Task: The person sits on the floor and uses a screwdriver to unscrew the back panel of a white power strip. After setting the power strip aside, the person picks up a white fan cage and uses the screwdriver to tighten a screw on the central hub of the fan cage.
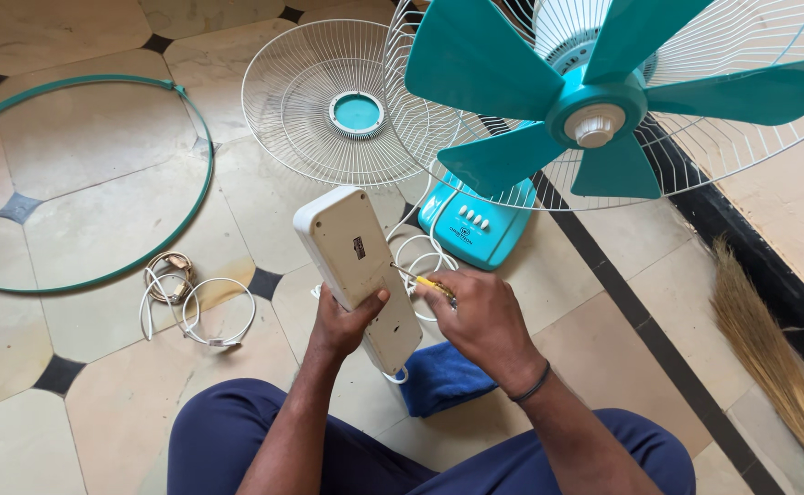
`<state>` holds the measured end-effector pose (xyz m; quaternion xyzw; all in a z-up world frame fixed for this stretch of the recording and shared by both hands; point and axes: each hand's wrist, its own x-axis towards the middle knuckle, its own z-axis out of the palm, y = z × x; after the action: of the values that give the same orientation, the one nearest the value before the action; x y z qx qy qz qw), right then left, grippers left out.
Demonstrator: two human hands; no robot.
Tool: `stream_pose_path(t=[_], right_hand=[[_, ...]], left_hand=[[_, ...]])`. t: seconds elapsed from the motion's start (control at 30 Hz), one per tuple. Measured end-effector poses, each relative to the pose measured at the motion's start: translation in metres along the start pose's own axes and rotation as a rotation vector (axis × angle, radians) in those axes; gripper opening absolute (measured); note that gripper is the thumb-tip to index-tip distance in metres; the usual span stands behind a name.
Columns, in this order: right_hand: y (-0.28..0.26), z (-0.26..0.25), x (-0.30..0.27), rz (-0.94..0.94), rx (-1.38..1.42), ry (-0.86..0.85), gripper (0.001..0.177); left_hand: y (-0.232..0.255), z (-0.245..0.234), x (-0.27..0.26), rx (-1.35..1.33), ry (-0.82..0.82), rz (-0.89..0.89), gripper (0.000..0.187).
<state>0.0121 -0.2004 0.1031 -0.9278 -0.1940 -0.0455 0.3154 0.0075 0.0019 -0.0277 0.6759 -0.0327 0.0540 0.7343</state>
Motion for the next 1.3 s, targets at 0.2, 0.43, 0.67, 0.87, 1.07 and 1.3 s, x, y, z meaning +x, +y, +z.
stream_pose_path(t=[0.2, 0.43, 0.67, 0.87, 1.07, 1.3], right_hand=[[0.001, -0.012, 0.001, 0.014, 0.084, 0.027, 0.019], [-0.005, -0.021, -0.002, -0.074, 0.101, 0.114, 0.022], [-0.007, -0.016, -0.002, -0.116, 0.06, 0.135, 0.02], [-0.011, -0.013, -0.005, -0.148, -0.029, 0.165, 0.021], [-0.01, -0.012, -0.01, -0.152, -0.101, 0.184, 0.018], [-0.009, -0.017, -0.012, -0.148, -0.112, 0.167, 0.015]], left_hand=[[-0.004, 0.003, 0.001, -0.022, -0.018, -0.021, 0.036], [-0.005, 0.003, 0.002, -0.144, 0.037, -0.1, 0.047], [-0.001, 0.006, 0.003, -0.218, 0.036, -0.068, 0.046], [0.002, 0.01, 0.001, -0.189, 0.025, -0.091, 0.041], [-0.015, 0.012, 0.002, -0.18, 0.013, -0.076, 0.036], [-0.026, 0.01, 0.002, -0.125, 0.008, -0.037, 0.035]])
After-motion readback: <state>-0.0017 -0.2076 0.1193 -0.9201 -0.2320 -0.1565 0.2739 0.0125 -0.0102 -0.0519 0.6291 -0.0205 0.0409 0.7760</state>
